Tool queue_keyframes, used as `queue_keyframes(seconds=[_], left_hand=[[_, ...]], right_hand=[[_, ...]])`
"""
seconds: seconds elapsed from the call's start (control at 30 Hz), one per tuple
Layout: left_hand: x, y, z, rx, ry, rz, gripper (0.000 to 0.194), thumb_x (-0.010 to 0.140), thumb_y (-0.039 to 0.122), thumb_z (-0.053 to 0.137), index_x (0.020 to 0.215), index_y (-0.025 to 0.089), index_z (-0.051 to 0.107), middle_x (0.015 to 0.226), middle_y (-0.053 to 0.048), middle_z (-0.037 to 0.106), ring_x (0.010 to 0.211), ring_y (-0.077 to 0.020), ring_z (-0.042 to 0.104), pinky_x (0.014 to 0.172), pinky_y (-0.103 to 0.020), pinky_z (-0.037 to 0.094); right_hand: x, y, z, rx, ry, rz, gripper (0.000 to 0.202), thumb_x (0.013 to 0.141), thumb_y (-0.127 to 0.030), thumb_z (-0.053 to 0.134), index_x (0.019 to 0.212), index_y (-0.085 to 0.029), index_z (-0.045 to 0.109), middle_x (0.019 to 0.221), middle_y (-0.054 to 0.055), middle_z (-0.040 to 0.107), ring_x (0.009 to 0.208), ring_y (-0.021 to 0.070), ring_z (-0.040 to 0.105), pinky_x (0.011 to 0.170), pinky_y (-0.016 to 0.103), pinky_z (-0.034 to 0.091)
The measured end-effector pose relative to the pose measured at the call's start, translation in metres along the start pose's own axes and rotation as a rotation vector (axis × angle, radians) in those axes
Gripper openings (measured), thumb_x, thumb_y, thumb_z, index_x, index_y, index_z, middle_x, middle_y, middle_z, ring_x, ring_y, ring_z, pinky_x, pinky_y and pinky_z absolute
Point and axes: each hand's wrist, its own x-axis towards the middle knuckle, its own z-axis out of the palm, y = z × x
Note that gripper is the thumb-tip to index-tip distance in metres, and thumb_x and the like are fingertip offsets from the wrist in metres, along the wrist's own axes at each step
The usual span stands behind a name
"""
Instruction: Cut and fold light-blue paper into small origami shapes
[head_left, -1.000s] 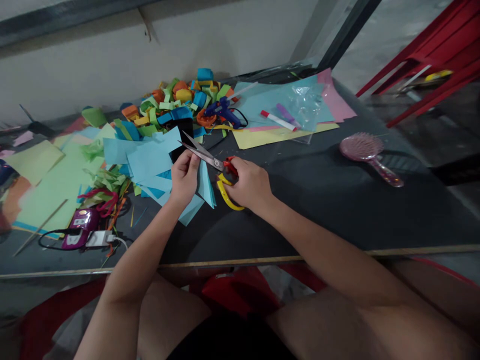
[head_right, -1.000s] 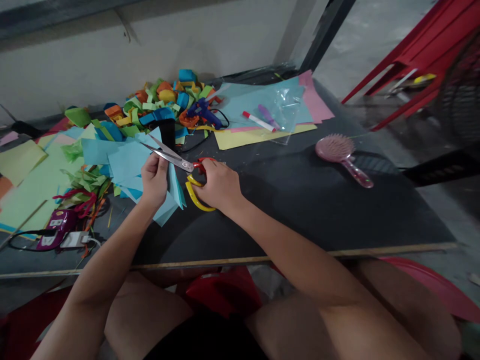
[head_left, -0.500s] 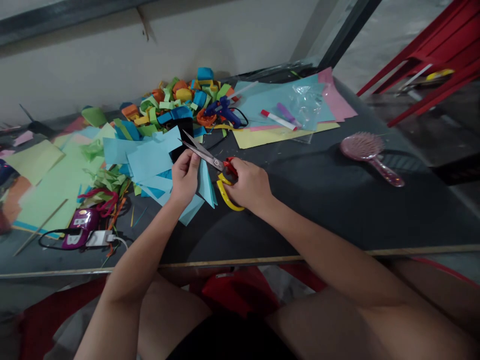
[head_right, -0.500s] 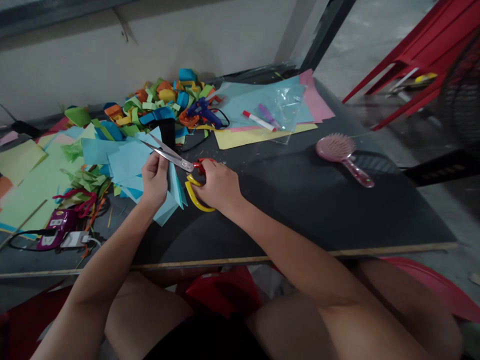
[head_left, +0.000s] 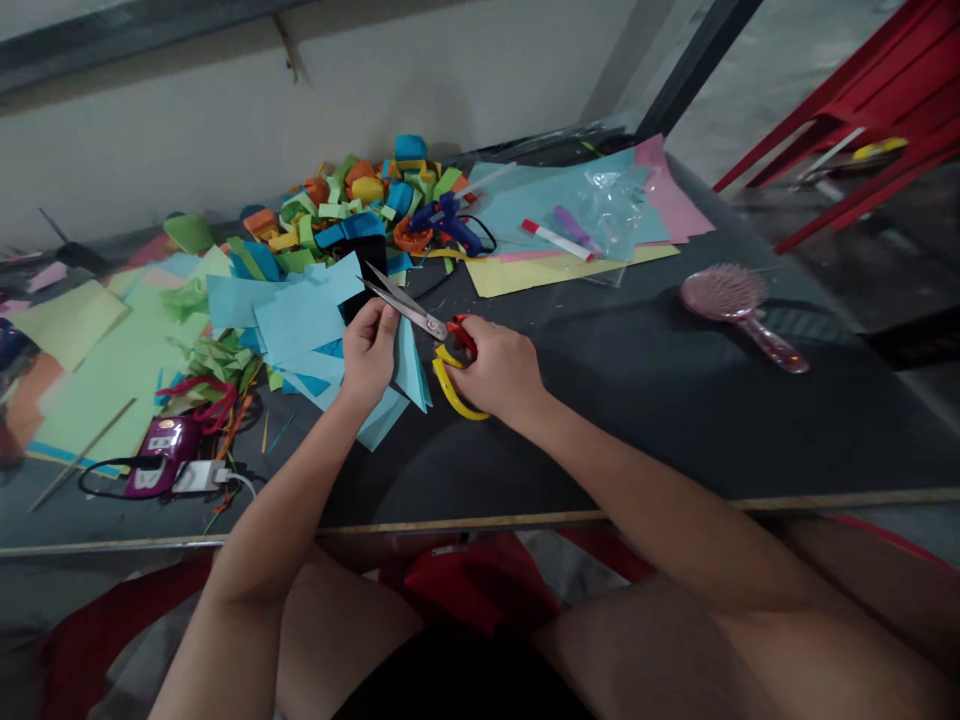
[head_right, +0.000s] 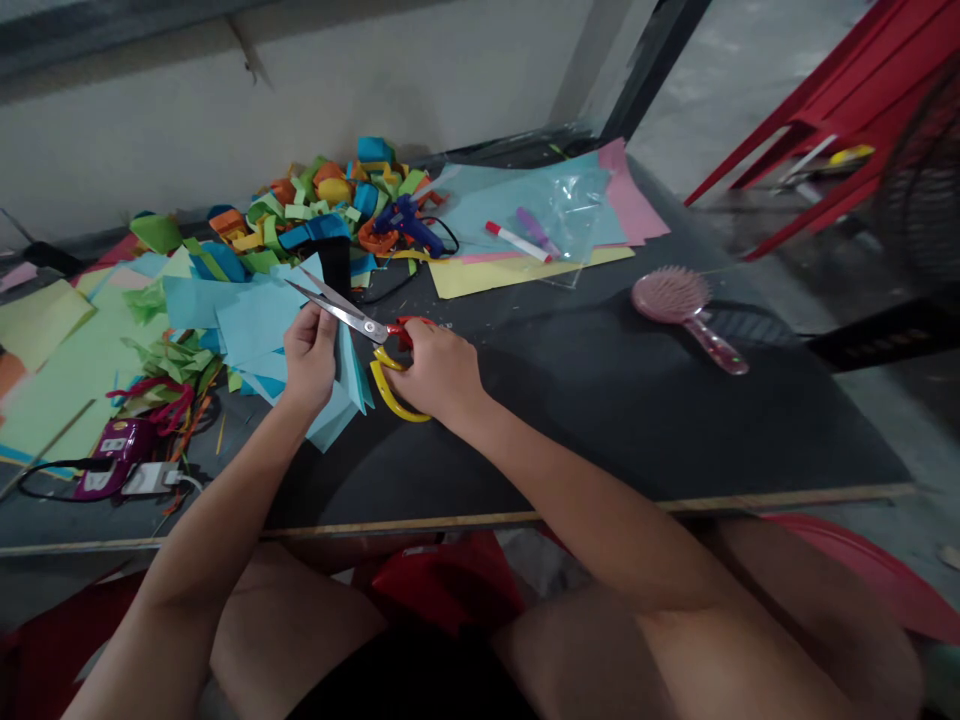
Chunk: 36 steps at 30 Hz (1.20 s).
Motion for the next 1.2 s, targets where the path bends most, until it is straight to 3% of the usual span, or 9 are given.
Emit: queue_keyframes(seconds=[0.3, 0.53, 0.67, 0.77, 0.8, 0.9, 0.97, 1.03, 1.2], left_hand=[[0.0, -0.001, -0.002, -0.01, -0.013, -0.082, 0.041, 0.092, 0.061, 0.053, 0.082, 0.023, 0.064, 0.062, 0.002, 0.052, 0.052, -0.0106, 0.043, 0.05, -0.023, 0.034], [0.002, -0.008, -0.005, -0.001, 0.023, -0.11, 0.04, 0.092, 0.059, 0.054, 0.081, 0.022, 0.065, 0.062, 0.002, 0.051, 0.053, -0.0108, 0.041, 0.049, -0.023, 0.031], [0.003, -0.009, -0.005, 0.031, 0.038, -0.09, 0.041, 0.092, 0.06, 0.053, 0.082, 0.022, 0.066, 0.062, 0.002, 0.051, 0.053, -0.0111, 0.04, 0.05, -0.024, 0.03], [0.002, -0.007, -0.004, 0.077, 0.045, -0.058, 0.042, 0.093, 0.06, 0.052, 0.081, 0.022, 0.066, 0.063, 0.001, 0.051, 0.054, -0.0113, 0.04, 0.051, -0.025, 0.031], [0.002, -0.006, -0.004, 0.1, 0.047, -0.041, 0.042, 0.093, 0.06, 0.052, 0.081, 0.021, 0.066, 0.063, 0.001, 0.051, 0.054, -0.0113, 0.041, 0.051, -0.025, 0.031], [0.001, -0.003, -0.004, 0.174, 0.065, 0.007, 0.044, 0.093, 0.06, 0.051, 0.083, 0.021, 0.067, 0.063, 0.001, 0.052, 0.055, -0.0115, 0.042, 0.053, -0.025, 0.033], [0.0, -0.001, -0.004, 0.223, 0.072, 0.025, 0.046, 0.094, 0.061, 0.048, 0.084, 0.02, 0.067, 0.064, 0.001, 0.053, 0.056, -0.0116, 0.043, 0.053, -0.025, 0.034], [-0.001, 0.001, -0.004, 0.27, 0.079, 0.029, 0.048, 0.095, 0.062, 0.046, 0.085, 0.02, 0.067, 0.065, 0.0, 0.054, 0.057, -0.0118, 0.045, 0.054, -0.025, 0.035], [-0.001, 0.002, -0.003, 0.347, 0.131, 0.02, 0.05, 0.095, 0.062, 0.043, 0.086, 0.02, 0.067, 0.067, -0.001, 0.056, 0.06, -0.0126, 0.047, 0.057, -0.026, 0.037]], right_hand=[[0.018, 0.022, -0.006, -0.014, 0.088, 0.139, 0.028, 0.079, -0.049, 0.06, 0.075, -0.022, 0.062, 0.068, 0.005, 0.066, 0.066, 0.0237, 0.064, 0.061, 0.033, 0.041], [0.035, 0.062, -0.016, -0.281, -0.063, 0.409, 0.031, 0.071, -0.035, 0.07, 0.091, -0.012, 0.069, 0.089, 0.018, 0.068, 0.082, 0.0332, 0.066, 0.07, 0.045, 0.049], [0.035, 0.067, -0.022, -0.349, 0.046, 0.337, 0.034, 0.073, -0.029, 0.069, 0.098, -0.005, 0.069, 0.105, 0.027, 0.066, 0.106, 0.0411, 0.059, 0.08, 0.05, 0.049], [0.032, 0.054, -0.022, -0.101, 0.164, 0.146, 0.027, 0.083, -0.029, 0.06, 0.099, -0.01, 0.069, 0.108, 0.021, 0.068, 0.107, 0.0333, 0.061, 0.088, 0.048, 0.047], [0.03, 0.048, -0.02, 0.064, 0.128, 0.086, 0.027, 0.085, -0.034, 0.058, 0.097, -0.013, 0.07, 0.105, 0.016, 0.07, 0.099, 0.0283, 0.064, 0.086, 0.044, 0.049], [0.02, 0.026, -0.009, 0.604, -0.367, -0.007, 0.04, 0.089, -0.053, 0.052, 0.092, -0.017, 0.071, 0.087, 0.007, 0.073, 0.07, 0.0172, 0.067, 0.064, 0.03, 0.05], [0.013, 0.014, 0.0, 0.735, -0.609, -0.041, 0.04, 0.086, -0.053, 0.057, 0.084, -0.016, 0.072, 0.08, 0.006, 0.073, 0.06, 0.0136, 0.065, 0.056, 0.025, 0.047], [0.007, 0.007, 0.006, 0.766, -0.666, -0.072, 0.033, 0.086, -0.045, 0.06, 0.078, -0.015, 0.072, 0.073, 0.005, 0.073, 0.051, 0.0097, 0.061, 0.056, 0.023, 0.047], [0.005, 0.005, 0.006, 0.759, -0.591, -0.108, 0.028, 0.083, -0.038, 0.066, 0.067, -0.016, 0.069, 0.066, 0.004, 0.071, 0.048, 0.0085, 0.059, 0.054, 0.023, 0.047]])
